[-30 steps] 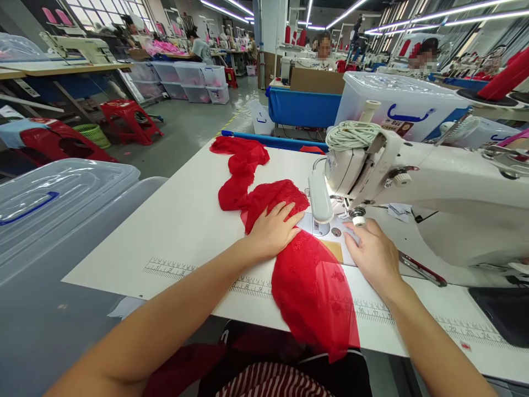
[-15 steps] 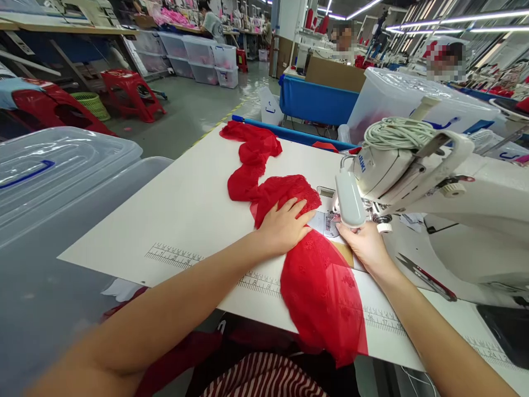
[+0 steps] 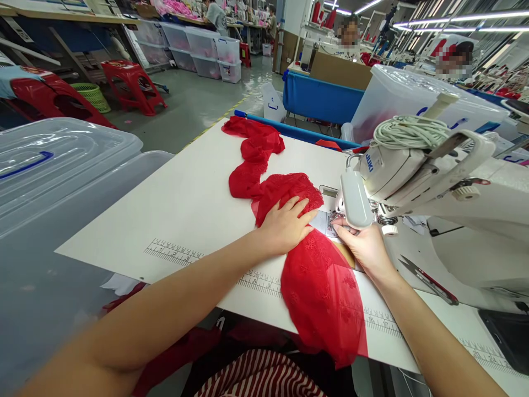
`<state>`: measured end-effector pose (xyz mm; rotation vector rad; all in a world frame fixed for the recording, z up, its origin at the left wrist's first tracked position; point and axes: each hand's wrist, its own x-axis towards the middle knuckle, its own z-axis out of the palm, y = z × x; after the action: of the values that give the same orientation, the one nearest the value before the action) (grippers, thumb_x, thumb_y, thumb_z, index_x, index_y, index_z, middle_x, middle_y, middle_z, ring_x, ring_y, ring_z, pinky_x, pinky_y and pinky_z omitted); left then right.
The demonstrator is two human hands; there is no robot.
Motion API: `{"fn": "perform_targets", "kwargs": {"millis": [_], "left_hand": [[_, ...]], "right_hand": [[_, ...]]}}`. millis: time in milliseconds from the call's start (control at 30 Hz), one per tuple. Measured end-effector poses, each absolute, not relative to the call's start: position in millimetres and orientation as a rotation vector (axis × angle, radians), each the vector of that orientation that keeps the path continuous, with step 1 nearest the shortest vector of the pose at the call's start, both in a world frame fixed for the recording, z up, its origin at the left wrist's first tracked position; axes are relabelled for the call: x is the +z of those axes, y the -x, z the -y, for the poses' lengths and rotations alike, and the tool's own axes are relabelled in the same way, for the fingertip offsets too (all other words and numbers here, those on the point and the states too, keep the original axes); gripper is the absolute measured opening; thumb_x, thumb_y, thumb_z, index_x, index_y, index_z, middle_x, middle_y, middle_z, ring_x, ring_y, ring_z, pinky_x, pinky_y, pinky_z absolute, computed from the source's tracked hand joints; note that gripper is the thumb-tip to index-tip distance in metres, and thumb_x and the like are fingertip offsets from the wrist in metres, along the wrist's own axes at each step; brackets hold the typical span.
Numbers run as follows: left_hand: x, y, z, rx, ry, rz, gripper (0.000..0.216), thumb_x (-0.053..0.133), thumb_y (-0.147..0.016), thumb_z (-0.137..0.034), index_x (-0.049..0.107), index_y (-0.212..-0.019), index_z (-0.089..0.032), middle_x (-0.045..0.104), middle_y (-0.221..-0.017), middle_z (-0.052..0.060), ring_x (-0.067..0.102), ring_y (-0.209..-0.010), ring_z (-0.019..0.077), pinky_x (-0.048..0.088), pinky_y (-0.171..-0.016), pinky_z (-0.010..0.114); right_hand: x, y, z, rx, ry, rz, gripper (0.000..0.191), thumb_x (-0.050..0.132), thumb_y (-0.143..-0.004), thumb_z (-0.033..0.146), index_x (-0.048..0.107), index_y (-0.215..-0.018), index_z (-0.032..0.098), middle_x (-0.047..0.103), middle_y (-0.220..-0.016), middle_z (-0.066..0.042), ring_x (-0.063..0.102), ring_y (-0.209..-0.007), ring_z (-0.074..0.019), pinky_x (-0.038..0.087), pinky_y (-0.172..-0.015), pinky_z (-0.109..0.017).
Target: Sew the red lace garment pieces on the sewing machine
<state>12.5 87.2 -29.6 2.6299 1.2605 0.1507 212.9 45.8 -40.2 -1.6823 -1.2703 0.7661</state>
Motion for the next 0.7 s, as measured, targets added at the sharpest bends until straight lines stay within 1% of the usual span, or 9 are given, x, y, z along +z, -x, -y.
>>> {"fn": "perform_targets", "kwargs": {"millis": [200,400,500,600,700], "left_hand": [[-30.4,-12.2,-86.7,0.165,-2.631,-1.270,0.049,0.037,-0.103,-0.040,0.038,-0.150,-0.027,0.031,-0.160,0.007,0.024,-0.148,0.0273,0.032,-0.115,0.049],[-31.9,-13.2,-86.8,0.166,-2.624,-1.266,0.049,0.036,-0.103,-0.041,0.038,-0.150,-0.028,0.031,-0.160,0.006,0.024,-0.148,0.0270,0.033,-0.114,0.049],[-32.8,-13.3,-87.5,0.175,-2.621,-1.268,0.048,0.035,-0.103,-0.041,0.039,-0.149,-0.029,0.031,-0.160,0.006,0.024,-0.148,0.0266,0.033,-0.114,0.049],[-33.2,-13.3,-87.3,0.185,-2.623,-1.272,0.048,0.035,-0.103,-0.041,0.040,-0.149,-0.029,0.031,-0.160,0.006,0.024,-0.148,0.0265,0.033,-0.115,0.049],[-32.5,-13.6,-86.6,0.183,-2.622,-1.271,0.048,0.035,-0.103,-0.041,0.040,-0.148,-0.028,0.031,-0.160,0.006,0.024,-0.148,0.0266,0.032,-0.115,0.049]], "right_hand": [[-39.7,-207.1,-47.5,0.725,1.694,1.253,0.036,0.079,-0.055,0.048,0.074,-0.073,0.018,0.068,-0.074,-0.005,0.059,-0.067,-0.0192,0.049,-0.067,-0.034],[-39.1,-202.0,-47.8,0.637,1.712,1.242,0.031,0.076,-0.056,0.047,0.069,-0.068,0.019,0.067,-0.072,-0.004,0.059,-0.070,-0.0202,0.047,-0.071,-0.035],[-37.9,-199.9,-46.2,0.602,1.726,1.252,0.030,0.075,-0.056,0.046,0.070,-0.069,0.020,0.064,-0.069,-0.003,0.057,-0.067,-0.0196,0.046,-0.067,-0.034],[-36.1,-196.6,-44.9,0.571,1.744,1.258,0.035,0.075,-0.056,0.048,0.072,-0.075,0.019,0.059,-0.062,-0.001,0.054,-0.062,-0.0190,0.043,-0.061,-0.033],[-33.9,-192.4,-44.9,0.530,1.760,1.246,0.038,0.074,-0.056,0.051,0.072,-0.074,0.017,0.056,-0.059,0.000,0.052,-0.061,-0.0189,0.042,-0.060,-0.033]]}}
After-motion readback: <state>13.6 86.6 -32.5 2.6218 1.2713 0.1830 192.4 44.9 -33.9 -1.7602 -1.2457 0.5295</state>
